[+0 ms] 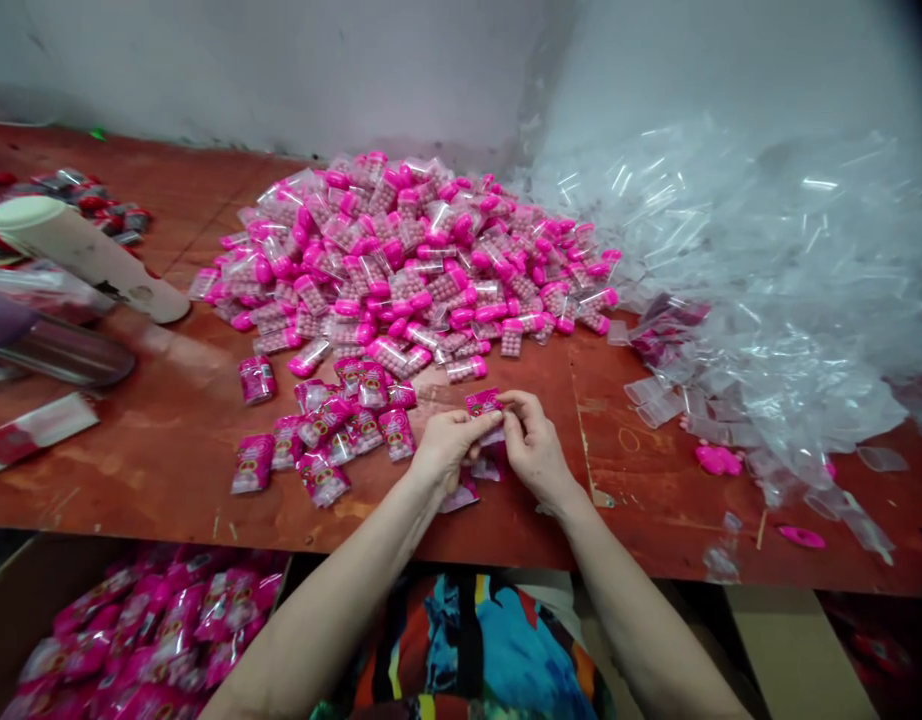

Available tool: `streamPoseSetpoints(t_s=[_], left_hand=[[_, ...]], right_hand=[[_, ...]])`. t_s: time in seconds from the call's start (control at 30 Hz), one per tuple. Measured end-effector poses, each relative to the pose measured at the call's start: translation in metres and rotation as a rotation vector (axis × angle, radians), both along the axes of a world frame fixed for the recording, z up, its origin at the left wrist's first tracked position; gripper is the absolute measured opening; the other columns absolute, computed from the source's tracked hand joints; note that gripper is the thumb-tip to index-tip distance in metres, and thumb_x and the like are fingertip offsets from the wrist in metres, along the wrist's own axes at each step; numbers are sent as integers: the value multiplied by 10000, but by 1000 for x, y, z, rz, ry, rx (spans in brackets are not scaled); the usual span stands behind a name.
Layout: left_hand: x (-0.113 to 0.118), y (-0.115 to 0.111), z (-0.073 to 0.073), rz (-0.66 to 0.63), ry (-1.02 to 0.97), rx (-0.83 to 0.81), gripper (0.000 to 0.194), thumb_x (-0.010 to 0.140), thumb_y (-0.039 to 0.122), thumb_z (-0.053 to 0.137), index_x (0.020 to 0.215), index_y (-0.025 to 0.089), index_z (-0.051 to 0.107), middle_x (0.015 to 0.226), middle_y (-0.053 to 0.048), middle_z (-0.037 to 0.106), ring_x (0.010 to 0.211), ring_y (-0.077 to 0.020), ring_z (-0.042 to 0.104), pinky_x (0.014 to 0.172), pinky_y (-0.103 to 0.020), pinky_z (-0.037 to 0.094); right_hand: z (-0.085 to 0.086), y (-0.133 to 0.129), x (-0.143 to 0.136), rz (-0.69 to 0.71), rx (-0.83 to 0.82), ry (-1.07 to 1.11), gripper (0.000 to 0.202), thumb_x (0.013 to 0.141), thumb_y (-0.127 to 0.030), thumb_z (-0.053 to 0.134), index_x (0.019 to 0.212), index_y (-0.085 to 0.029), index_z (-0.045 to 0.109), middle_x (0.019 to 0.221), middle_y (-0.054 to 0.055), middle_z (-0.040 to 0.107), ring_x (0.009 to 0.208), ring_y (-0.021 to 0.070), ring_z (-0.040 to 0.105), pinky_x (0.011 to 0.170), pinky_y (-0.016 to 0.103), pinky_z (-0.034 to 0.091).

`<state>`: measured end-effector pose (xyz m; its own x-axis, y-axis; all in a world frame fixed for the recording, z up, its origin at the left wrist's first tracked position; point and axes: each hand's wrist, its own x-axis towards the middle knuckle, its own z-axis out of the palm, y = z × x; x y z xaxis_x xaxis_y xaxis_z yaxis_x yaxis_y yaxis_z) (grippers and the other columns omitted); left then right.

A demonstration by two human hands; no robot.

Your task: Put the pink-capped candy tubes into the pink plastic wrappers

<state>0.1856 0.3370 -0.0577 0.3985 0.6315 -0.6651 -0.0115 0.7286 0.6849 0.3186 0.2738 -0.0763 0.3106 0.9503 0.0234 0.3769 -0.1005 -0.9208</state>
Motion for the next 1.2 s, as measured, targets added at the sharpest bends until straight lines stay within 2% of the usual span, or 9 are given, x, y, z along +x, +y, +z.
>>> streamPoseSetpoints(t_s=[0.2,0.4,0.53,0.7,0.87,0.97,1.03,1.13,1.2], left_hand=[[-18,8,1,49,-56,8,394,654,417,903,645,155,609,425,38,467,366,-52,332,407,-211,186],[-22,14,-6,262,53,47,406,679,322,878,526,158,540,385,16,471,345,-52,352,393,-201,185],[-21,18,-2,347,-5,-44,319,763,244,831,586,140,587,399,28,471,352,-55,361,388,-187,184],[-22,20,8,384,-95,-202,274,863,206,750,633,127,623,422,26,486,344,-54,353,377,-189,199],[-18,14,9,439,-160,-208,227,847,129,768,673,113,622,512,34,540,368,-27,379,371,-160,211],[-17,9,7,486,-139,-177,259,845,125,783,661,120,600,495,50,506,370,-30,385,361,-157,210],[-18,7,7,517,-119,-169,256,840,121,790,668,119,600,504,51,515,371,-29,391,358,-156,210],[-17,6,10,535,-117,-170,262,800,125,837,683,124,603,524,56,531,375,-27,401,357,-156,207],[-15,5,13,530,-135,-177,286,792,135,856,683,133,591,517,66,520,371,-27,402,359,-158,209]], right_hand=[[0,19,1,174,-25,-27,198,1012,-326,474,1104,-291,646,979,60,755,810,269,716,736,386,560],[0,67,-2,83,-314,-351,373,1112,-358,391,1325,-206,657,1025,106,780,919,261,721,839,343,496],[-3,89,-9,79,-425,-458,422,1118,-446,453,1376,-179,652,1015,129,752,999,275,687,906,384,449],[-5,76,-1,122,-420,-532,414,1062,-473,580,1360,-204,679,1130,130,649,984,263,645,902,397,452],[-16,50,17,102,-305,-260,450,961,-266,654,1402,-183,621,1128,87,623,833,180,602,839,324,513],[-20,42,20,2,-282,-262,543,954,-215,594,1490,-169,519,1168,128,638,910,233,630,875,369,533],[-20,42,15,-45,-306,-355,575,989,-276,581,1544,-192,456,1193,149,646,1023,290,637,946,429,515],[-16,47,2,-36,-392,-561,559,1035,-442,571,1524,-185,487,1294,197,634,1230,365,585,1037,501,451],[-14,52,-6,-9,-427,-629,529,1044,-412,568,1496,-142,525,1334,227,618,1277,384,560,1063,515,418]])
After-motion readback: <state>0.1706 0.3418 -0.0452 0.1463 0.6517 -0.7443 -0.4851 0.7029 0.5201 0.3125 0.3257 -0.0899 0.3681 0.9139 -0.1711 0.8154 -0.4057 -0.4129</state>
